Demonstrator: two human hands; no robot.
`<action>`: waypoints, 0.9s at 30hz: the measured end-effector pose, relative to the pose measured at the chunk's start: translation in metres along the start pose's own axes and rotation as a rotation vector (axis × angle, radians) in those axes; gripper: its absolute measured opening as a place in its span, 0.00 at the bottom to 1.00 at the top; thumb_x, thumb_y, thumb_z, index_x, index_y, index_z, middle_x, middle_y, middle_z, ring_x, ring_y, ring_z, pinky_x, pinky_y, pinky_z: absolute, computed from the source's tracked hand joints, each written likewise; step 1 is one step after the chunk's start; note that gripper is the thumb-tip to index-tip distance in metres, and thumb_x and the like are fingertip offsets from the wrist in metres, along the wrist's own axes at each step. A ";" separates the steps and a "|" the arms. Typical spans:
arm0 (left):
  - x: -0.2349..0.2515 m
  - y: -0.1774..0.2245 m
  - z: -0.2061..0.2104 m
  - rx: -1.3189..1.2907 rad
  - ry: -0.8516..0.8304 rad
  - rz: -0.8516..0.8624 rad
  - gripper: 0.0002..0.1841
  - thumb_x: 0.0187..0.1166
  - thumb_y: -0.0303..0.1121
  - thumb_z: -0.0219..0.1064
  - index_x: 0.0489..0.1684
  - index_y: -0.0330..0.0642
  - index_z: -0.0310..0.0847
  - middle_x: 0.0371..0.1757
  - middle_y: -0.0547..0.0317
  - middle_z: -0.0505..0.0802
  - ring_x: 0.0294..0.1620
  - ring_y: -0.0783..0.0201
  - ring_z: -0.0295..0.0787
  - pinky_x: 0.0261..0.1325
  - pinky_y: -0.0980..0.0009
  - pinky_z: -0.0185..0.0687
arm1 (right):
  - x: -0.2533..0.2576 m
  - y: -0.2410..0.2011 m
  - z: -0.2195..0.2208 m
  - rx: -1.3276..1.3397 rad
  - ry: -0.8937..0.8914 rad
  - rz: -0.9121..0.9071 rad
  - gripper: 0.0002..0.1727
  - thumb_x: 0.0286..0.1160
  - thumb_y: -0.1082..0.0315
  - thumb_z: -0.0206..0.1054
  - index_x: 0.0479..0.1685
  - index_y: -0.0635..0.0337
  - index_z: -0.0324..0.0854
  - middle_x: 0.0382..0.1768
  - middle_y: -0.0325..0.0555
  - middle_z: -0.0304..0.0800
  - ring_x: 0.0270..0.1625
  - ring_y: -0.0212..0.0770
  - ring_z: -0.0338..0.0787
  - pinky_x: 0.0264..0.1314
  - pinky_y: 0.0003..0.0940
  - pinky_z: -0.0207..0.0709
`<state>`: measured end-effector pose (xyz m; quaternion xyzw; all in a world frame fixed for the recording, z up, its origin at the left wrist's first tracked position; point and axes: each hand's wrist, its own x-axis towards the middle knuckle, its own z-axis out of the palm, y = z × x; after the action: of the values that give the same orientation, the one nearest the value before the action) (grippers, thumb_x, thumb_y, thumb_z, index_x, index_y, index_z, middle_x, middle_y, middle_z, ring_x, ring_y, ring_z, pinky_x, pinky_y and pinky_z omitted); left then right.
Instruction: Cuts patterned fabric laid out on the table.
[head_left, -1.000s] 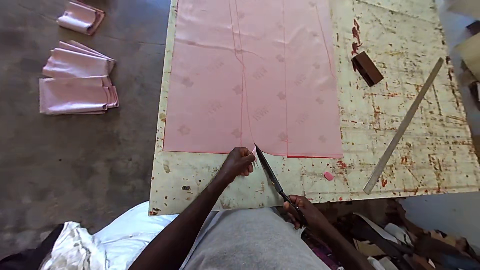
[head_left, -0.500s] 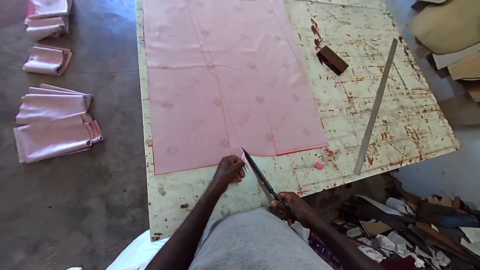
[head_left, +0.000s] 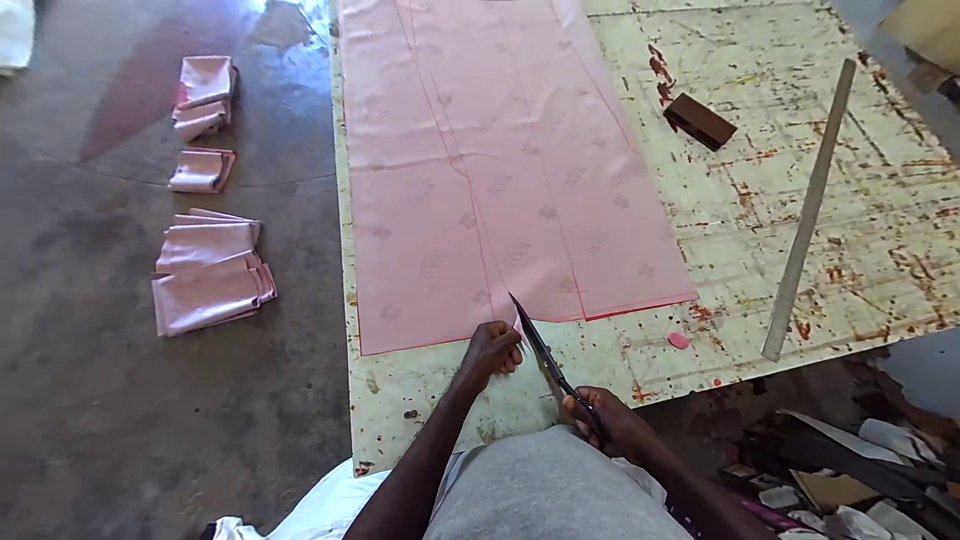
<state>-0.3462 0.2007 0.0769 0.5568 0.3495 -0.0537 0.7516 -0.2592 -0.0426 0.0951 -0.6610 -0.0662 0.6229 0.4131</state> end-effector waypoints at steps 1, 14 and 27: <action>0.000 0.000 0.000 0.001 -0.002 0.002 0.12 0.91 0.33 0.57 0.41 0.33 0.79 0.18 0.51 0.87 0.09 0.68 0.75 0.12 0.78 0.67 | 0.000 0.001 0.000 0.006 -0.002 -0.002 0.31 0.68 0.33 0.72 0.39 0.54 0.74 0.19 0.35 0.75 0.17 0.31 0.77 0.22 0.25 0.76; 0.004 -0.014 -0.005 -0.016 -0.038 0.060 0.13 0.90 0.37 0.58 0.42 0.36 0.81 0.19 0.51 0.88 0.11 0.68 0.77 0.16 0.77 0.70 | 0.013 -0.005 0.004 0.040 -0.018 -0.022 0.29 0.73 0.37 0.71 0.41 0.55 0.74 0.20 0.36 0.75 0.17 0.32 0.77 0.21 0.27 0.77; 0.014 -0.018 -0.007 -0.083 -0.037 0.042 0.14 0.91 0.34 0.57 0.40 0.31 0.80 0.20 0.47 0.89 0.11 0.67 0.78 0.15 0.77 0.71 | 0.041 -0.023 0.020 0.133 -0.007 -0.020 0.26 0.78 0.40 0.69 0.42 0.56 0.73 0.20 0.38 0.74 0.16 0.35 0.78 0.21 0.31 0.80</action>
<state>-0.3476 0.2049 0.0537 0.5312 0.3258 -0.0335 0.7814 -0.2582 0.0062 0.0803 -0.6290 -0.0328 0.6242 0.4623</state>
